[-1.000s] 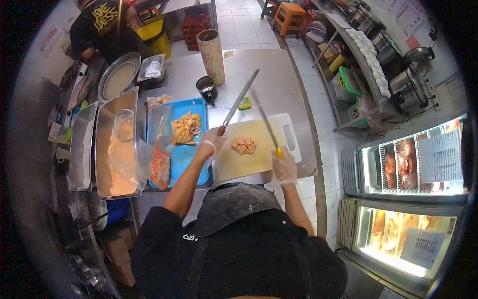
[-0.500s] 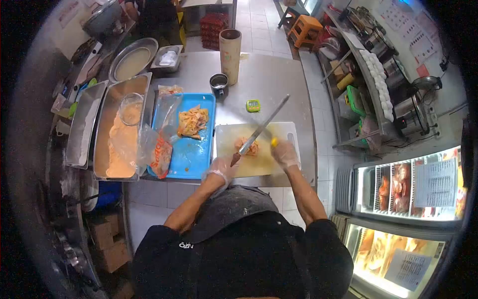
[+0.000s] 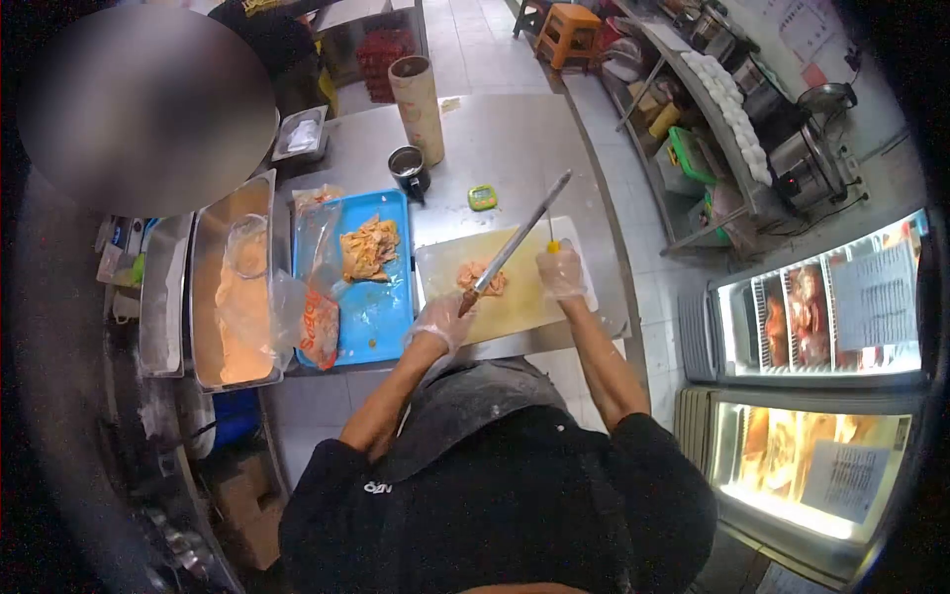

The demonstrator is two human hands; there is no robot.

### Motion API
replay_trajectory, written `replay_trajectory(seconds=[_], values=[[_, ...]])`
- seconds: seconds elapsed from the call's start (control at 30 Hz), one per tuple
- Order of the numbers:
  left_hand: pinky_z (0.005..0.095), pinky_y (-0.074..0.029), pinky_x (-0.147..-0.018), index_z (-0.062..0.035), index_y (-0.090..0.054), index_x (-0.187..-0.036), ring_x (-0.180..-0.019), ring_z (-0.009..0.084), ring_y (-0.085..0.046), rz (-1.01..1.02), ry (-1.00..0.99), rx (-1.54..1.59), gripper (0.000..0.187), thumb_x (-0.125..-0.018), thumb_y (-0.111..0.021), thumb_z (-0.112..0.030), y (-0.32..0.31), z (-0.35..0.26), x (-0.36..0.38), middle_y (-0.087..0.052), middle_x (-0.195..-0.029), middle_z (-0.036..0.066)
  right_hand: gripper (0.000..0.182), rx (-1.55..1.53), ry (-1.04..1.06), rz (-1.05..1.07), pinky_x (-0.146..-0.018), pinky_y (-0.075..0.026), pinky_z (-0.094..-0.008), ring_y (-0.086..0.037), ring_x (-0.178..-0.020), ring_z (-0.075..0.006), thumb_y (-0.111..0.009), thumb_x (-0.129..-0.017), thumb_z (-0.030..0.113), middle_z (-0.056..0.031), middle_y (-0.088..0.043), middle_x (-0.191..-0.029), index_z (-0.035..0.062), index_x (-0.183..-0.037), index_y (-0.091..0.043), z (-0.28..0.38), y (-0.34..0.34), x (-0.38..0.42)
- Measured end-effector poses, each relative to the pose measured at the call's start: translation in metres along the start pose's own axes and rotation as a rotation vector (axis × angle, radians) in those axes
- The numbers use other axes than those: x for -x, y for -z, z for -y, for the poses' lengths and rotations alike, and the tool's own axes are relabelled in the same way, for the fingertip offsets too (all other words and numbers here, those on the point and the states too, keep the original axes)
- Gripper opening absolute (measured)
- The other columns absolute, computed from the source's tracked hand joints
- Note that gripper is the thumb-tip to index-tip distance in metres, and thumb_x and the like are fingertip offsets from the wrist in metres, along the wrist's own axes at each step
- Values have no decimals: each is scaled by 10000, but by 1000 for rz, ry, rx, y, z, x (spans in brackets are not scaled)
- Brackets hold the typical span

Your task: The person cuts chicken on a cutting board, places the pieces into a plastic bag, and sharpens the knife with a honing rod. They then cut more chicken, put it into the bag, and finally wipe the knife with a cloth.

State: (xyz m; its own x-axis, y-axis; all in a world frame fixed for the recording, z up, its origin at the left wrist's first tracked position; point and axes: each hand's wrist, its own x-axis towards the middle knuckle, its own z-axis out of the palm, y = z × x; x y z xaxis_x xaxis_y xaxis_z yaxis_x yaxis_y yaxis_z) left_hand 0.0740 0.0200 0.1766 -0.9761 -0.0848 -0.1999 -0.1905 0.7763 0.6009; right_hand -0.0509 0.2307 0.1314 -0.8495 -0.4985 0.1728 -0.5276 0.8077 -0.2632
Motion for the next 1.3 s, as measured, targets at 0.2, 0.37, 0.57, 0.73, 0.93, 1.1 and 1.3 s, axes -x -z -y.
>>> replay_trajectory(seconds=[0.2, 0.37, 0.57, 0.73, 0.93, 1.1, 1.3], values=[[472, -439, -718, -18, -569, -859, -826, 400, -560, -42, 111, -4, 274, -763, -545, -273, 18, -5, -2, -586, -840, 244, 178, -346, -315, 90, -623, -463, -458, -570, -672, -387, -501, -733, 204, -214, -570, -663, 48, -772, -577, -21, 5, 21], [474, -442, -703, -11, -577, -858, -805, 405, -564, -65, 87, -27, 303, -767, -539, -298, 14, 3, 1, -587, -826, 247, 178, -399, -433, 155, -629, -466, -452, -586, -694, -364, -511, -724, 211, -192, -593, -706, 50, -755, -581, -16, 30, 30], [475, -448, -679, -9, -591, -819, -769, 408, -571, -109, 55, -26, 298, -774, -534, -299, 17, -4, -2, -591, -807, 242, 162, -265, -218, 75, -562, -452, -459, -574, -632, -376, -524, -740, 219, -195, -581, -675, 72, -789, -570, -11, 28, 42], [455, -445, -648, -24, -553, -857, -760, 392, -567, -79, 56, -54, 263, -754, -554, -266, 23, -15, -3, -587, -787, 221, 151, -213, -55, 114, -582, -457, -464, -568, -660, -396, -508, -748, 209, -201, -584, -689, 74, -776, -568, -24, 9, 37], [475, -437, -699, -29, -566, -826, -781, 404, -566, -66, 125, -12, 357, -789, -517, -381, 28, -16, -6, -590, -789, 234, 162, -187, -128, 77, -512, -453, -448, -589, -585, -327, -532, -722, 188, -176, -576, -622, 34, -673, -545, -37, -10, 11], [467, -439, -690, -32, -573, -834, -777, 403, -568, -92, 28, -54, 362, -776, -534, -387, 23, -11, -9, -587, -773, 240, 190, -123, 4, 119, -541, -450, -419, -572, -602, -340, -523, -731, 226, -185, -587, -678, 44, -728, -575, 9, 33, -15], [463, -451, -677, -40, -573, -850, -768, 388, -576, -139, 22, 10, 262, -755, -565, -284, 35, -16, 1, -585, -768, 241, 155, -148, 23, -98, -531, -459, -416, -569, -569, -322, -538, -725, 214, -163, -574, -620, 72, -672, -571, -10, 11, -29]])
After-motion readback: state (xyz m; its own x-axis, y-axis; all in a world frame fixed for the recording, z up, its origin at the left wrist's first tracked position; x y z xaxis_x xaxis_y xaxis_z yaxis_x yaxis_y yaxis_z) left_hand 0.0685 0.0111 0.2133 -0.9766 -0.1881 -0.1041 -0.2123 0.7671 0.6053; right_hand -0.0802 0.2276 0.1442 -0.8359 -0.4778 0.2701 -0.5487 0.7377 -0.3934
